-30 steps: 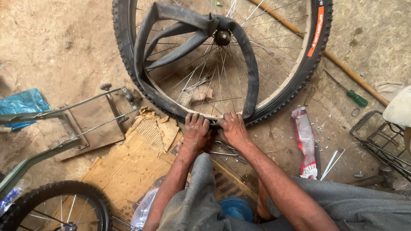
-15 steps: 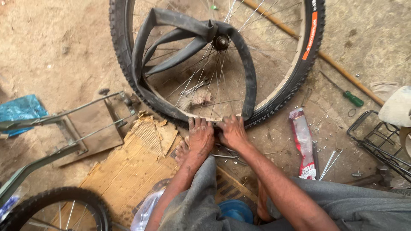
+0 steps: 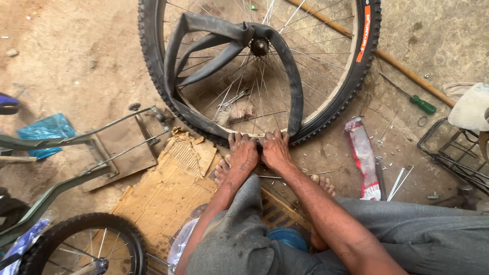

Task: The person repairs a bicycle wheel by first applying a strip of tape to the rim. They then place a tire onto the rim and proceed to insert an inner tube into the tire, carefully tucking it in around the circumference.

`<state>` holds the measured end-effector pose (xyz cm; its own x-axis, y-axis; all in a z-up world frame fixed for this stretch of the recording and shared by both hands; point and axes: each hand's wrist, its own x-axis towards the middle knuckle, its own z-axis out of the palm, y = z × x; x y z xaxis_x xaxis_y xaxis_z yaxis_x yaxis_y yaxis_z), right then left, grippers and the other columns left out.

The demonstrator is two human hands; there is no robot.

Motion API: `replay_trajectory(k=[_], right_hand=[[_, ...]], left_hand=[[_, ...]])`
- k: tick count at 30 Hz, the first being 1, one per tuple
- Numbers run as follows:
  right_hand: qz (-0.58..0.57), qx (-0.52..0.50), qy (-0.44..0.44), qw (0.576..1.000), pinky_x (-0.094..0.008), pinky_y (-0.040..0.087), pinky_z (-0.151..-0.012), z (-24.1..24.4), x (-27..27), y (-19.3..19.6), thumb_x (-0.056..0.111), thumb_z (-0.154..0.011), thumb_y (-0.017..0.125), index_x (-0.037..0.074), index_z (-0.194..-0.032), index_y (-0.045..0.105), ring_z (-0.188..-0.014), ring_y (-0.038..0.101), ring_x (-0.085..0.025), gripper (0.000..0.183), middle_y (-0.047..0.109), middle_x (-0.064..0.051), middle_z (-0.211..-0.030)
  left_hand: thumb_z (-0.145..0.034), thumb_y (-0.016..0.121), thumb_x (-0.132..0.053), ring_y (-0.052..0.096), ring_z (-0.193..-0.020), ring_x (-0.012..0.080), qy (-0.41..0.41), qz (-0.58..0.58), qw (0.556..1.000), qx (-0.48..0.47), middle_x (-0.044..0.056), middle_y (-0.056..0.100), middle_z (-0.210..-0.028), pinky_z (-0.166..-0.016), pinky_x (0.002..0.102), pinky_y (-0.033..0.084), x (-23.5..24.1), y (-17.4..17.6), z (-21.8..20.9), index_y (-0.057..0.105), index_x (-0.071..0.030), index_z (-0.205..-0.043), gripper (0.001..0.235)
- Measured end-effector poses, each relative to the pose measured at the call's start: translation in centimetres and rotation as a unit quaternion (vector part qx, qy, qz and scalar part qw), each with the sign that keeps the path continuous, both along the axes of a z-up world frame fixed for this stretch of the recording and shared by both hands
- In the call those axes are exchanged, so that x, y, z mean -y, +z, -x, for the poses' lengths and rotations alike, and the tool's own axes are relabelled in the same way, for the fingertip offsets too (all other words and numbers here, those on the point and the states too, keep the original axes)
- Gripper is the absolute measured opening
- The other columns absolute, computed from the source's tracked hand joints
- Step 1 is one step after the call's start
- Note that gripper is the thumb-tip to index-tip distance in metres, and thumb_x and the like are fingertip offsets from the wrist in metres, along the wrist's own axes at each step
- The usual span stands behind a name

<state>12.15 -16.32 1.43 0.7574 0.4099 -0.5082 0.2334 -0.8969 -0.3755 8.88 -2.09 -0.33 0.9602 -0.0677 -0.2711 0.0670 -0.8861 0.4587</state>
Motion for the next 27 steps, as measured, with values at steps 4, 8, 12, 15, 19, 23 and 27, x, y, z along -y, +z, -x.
replay_trajectory(k=[4,8,12,15,19,23,27], right_hand=[[0.020,-0.032,0.017,0.999,-0.060,0.034,-0.099,1.0,0.5,-0.7,0.017,-0.075,0.075,0.011,-0.106,0.074,-0.120,0.049,-0.036,0.032,0.063,-0.014,-0.116],[-0.027,0.062,0.053,0.996,-0.065,0.032,-0.100,-0.1,1.5,-2.3,0.021,-0.061,0.081,0.010,-0.114,0.073,-0.126,0.047,-0.044,0.054,0.061,-0.018,-0.124],[-0.043,0.088,0.075,0.992,-0.055,0.034,-0.110,2.3,3.2,-2.3,0.015,-0.076,0.076,0.010,-0.126,0.068,-0.122,0.051,-0.037,0.051,0.062,-0.014,-0.119],[-0.003,0.089,0.077,0.993,-0.053,0.035,-0.113,2.6,2.5,-1.6,0.008,-0.083,0.074,0.016,-0.124,0.067,-0.120,0.053,-0.033,0.042,0.063,-0.011,-0.117],[-0.069,0.049,0.049,0.995,-0.053,0.036,-0.105,1.8,3.3,-1.2,0.008,-0.072,0.076,0.009,-0.126,0.066,-0.114,0.054,-0.035,0.055,0.064,-0.013,-0.114],[-0.059,0.018,0.047,0.997,-0.055,0.033,-0.107,0.9,3.4,-2.2,0.012,-0.067,0.080,0.010,-0.128,0.066,-0.114,0.054,-0.035,0.062,0.065,-0.013,-0.111],[-0.047,0.043,0.056,0.996,-0.057,0.031,-0.108,1.3,3.5,-3.1,0.014,-0.061,0.083,0.014,-0.121,0.069,-0.119,0.053,-0.034,0.062,0.068,-0.011,-0.118]], left_hand=[[-0.076,0.066,-0.014,0.055,-0.113,0.0376,-0.017,0.023,0.999,-0.033,0.015,0.069,-0.101,-0.113,0.057,0.031,-0.4,1.1,-0.2,0.077,-0.009,-0.094,0.022],[-0.065,0.071,-0.013,0.055,-0.112,0.0353,-0.024,0.064,0.998,0.000,0.013,0.068,-0.101,-0.109,0.057,0.031,-1.2,1.8,-0.7,0.077,-0.010,-0.100,0.036],[-0.070,0.073,-0.018,0.055,-0.115,0.0367,-0.039,0.065,0.997,0.033,0.013,0.068,-0.107,-0.103,0.057,0.035,-1.7,1.2,1.5,0.073,-0.010,-0.109,0.039],[-0.071,0.072,-0.018,0.056,-0.115,0.0349,-0.053,0.008,0.996,0.078,0.012,0.068,-0.107,-0.102,0.056,0.036,-1.9,-0.1,1.0,0.071,-0.011,-0.107,0.037],[-0.078,0.074,-0.020,0.057,-0.113,0.0324,-0.064,0.008,0.998,0.023,0.009,0.066,-0.104,-0.106,0.055,0.037,-1.3,0.0,2.3,0.069,-0.014,-0.102,0.025],[-0.069,0.079,-0.024,0.057,-0.110,0.0332,-0.060,0.064,0.995,0.037,0.011,0.065,-0.103,-0.102,0.053,0.037,-1.8,2.3,0.4,0.069,-0.011,-0.110,0.044],[-0.063,0.084,-0.033,0.056,-0.107,0.0345,-0.047,0.074,0.995,0.046,0.013,0.066,-0.099,-0.101,0.056,0.036,-1.6,3.6,-0.5,0.070,-0.006,-0.104,0.051]])
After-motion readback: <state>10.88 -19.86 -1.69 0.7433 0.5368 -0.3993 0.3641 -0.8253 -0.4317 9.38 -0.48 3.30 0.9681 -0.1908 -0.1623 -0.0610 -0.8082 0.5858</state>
